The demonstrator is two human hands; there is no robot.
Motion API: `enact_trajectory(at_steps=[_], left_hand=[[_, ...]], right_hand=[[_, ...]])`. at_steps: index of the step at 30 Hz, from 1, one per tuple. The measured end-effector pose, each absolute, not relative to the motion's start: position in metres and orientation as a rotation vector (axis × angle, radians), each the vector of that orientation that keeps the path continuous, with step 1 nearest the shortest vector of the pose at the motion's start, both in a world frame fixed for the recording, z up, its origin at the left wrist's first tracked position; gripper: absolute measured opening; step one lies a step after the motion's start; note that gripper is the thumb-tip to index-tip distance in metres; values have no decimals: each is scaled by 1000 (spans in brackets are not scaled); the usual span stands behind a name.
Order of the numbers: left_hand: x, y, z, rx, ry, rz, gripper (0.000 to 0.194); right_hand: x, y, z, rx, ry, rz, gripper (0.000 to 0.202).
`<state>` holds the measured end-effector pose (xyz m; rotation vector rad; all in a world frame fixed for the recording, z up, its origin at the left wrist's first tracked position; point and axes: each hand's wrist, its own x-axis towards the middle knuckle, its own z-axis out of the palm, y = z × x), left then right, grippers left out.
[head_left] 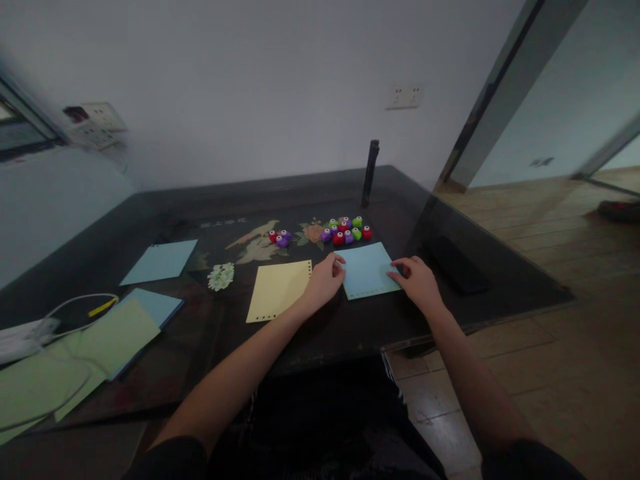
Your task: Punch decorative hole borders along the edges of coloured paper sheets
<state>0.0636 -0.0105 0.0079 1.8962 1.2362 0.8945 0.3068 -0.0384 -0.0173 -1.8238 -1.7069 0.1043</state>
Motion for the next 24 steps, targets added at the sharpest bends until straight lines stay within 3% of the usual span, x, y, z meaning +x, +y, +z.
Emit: enact_trajectory(at_steps=[9, 24], left_hand=[[72, -21, 21, 1127, 1046, 953, 29], [73, -20, 18, 1157, 1036, 972, 34]], right_hand=[[310, -37, -22, -1733, -1679, 94, 22], [309, -38, -21, -1683, -1687, 164, 21]])
